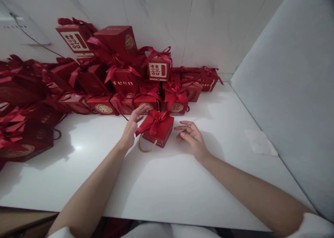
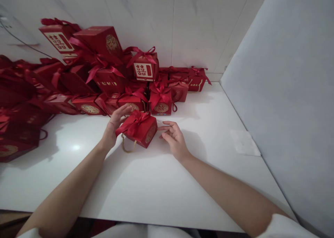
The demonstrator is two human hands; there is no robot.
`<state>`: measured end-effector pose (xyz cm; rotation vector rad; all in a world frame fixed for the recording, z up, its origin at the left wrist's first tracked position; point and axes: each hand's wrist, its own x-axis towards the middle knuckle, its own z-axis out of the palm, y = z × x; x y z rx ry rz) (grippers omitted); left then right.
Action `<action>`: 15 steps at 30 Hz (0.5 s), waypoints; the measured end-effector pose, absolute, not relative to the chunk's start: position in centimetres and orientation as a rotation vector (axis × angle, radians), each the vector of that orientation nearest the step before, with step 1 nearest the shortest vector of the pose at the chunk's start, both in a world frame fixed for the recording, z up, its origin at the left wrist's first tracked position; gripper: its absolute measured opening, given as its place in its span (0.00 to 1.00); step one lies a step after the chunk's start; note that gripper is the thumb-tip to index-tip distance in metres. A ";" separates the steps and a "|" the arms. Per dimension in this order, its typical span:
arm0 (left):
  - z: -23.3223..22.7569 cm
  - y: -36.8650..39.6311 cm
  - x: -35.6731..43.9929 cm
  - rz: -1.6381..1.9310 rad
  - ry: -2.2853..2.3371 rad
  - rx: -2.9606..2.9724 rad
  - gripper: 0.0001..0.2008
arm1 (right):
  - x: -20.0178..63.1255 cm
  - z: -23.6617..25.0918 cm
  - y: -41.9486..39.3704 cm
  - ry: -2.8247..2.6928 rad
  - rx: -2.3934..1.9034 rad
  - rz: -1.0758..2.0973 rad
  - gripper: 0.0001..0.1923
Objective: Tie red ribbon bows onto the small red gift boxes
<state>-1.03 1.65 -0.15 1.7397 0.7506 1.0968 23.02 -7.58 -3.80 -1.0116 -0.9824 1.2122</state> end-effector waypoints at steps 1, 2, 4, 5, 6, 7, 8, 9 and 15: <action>0.0 1.5 -1.0 1.038 0.682 1.773 0.41 | 23.1 -3.8 -7.6 -0.985 -0.992 1.210 0.18; 0.1 1.3 -1.1 0.979 0.630 1.807 0.44 | 23.2 -3.8 -7.5 -0.993 -0.974 1.207 0.19; 0.3 1.0 -1.2 0.869 0.599 1.881 0.52 | 23.3 -3.8 -7.5 -1.021 -0.944 1.214 0.22; 0.4 0.9 -1.3 0.824 0.619 1.911 0.56 | 23.3 -3.8 -7.5 -1.038 -0.933 1.225 0.23; 0.5 0.9 -1.3 0.788 0.646 1.929 0.59 | 23.3 -3.8 -7.5 -1.055 -0.926 1.241 0.24; 0.6 0.8 -1.4 0.755 0.673 1.934 0.61 | 23.4 -3.8 -7.5 -1.066 -0.923 1.258 0.25; 0.6 0.8 -1.4 0.718 0.691 1.931 0.62 | 23.3 -3.8 -7.5 -1.071 -0.920 1.275 0.25; 0.7 0.8 -1.4 0.677 0.693 1.926 0.61 | 23.3 -3.8 -7.5 -1.070 -0.915 1.292 0.25; 0.2 1.2 -1.3 0.606 0.673 2.020 0.57 | 23.1 -3.8 -7.4 -1.063 -0.882 1.293 0.22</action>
